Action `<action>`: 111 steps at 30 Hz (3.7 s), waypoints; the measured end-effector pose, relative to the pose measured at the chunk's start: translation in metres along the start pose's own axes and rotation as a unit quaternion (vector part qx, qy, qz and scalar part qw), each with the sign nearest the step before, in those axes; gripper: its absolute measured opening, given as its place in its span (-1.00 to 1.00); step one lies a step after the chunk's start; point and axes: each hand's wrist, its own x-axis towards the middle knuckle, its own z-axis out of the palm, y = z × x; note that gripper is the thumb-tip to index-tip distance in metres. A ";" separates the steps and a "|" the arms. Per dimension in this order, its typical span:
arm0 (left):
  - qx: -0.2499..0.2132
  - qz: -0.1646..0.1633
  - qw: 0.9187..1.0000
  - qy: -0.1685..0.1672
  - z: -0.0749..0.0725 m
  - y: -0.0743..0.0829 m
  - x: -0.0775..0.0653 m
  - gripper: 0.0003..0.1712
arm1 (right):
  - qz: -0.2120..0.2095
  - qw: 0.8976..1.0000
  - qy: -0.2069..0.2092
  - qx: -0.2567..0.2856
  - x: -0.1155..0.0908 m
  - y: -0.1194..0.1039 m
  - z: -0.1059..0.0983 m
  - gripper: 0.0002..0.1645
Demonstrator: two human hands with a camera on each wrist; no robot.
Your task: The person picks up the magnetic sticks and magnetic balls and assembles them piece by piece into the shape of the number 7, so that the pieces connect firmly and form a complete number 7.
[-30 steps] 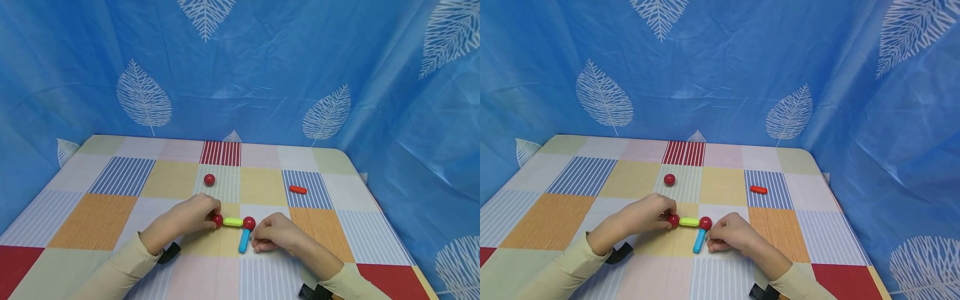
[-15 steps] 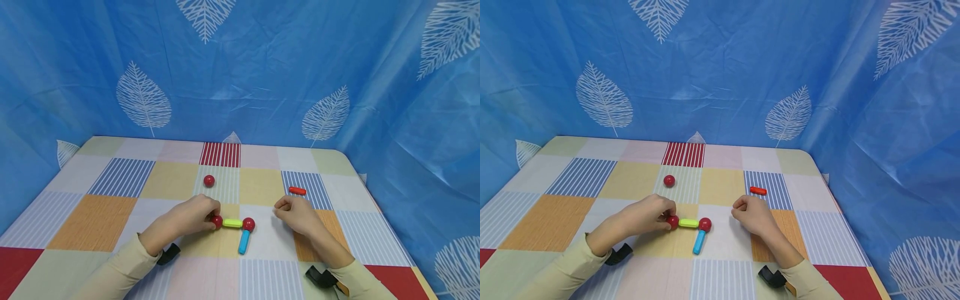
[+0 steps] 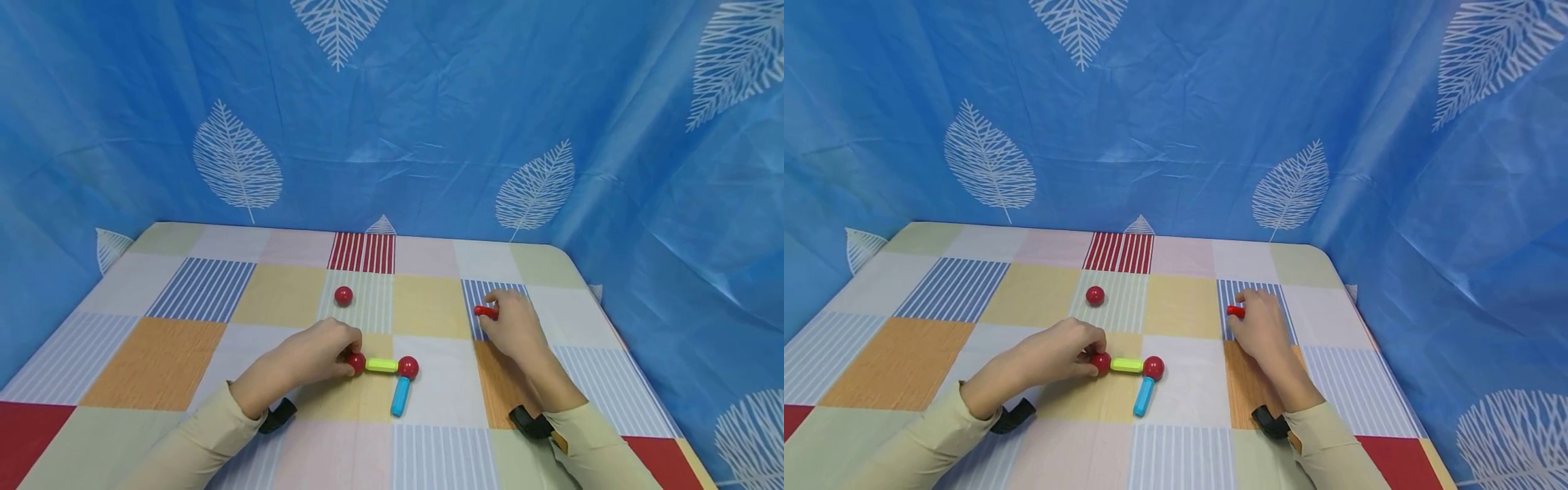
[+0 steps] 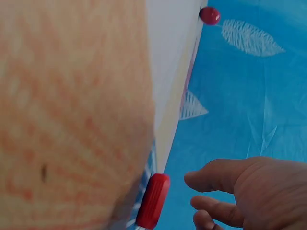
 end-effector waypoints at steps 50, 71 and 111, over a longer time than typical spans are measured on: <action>0.000 -0.001 1.000 0.005 0.000 0.005 -0.004 -0.78 | -0.051 0.994 -0.096 -0.029 -0.037 -0.027 -0.004 -0.77; -0.005 0.003 1.000 0.007 0.000 0.006 -0.003 -0.79 | -0.108 0.990 -0.092 -0.012 -0.066 -0.082 -0.004 -0.75; 0.001 0.016 1.000 0.015 -0.001 0.003 -0.003 -0.77 | -0.239 0.951 -0.194 -0.034 -0.099 -0.165 0.031 -0.61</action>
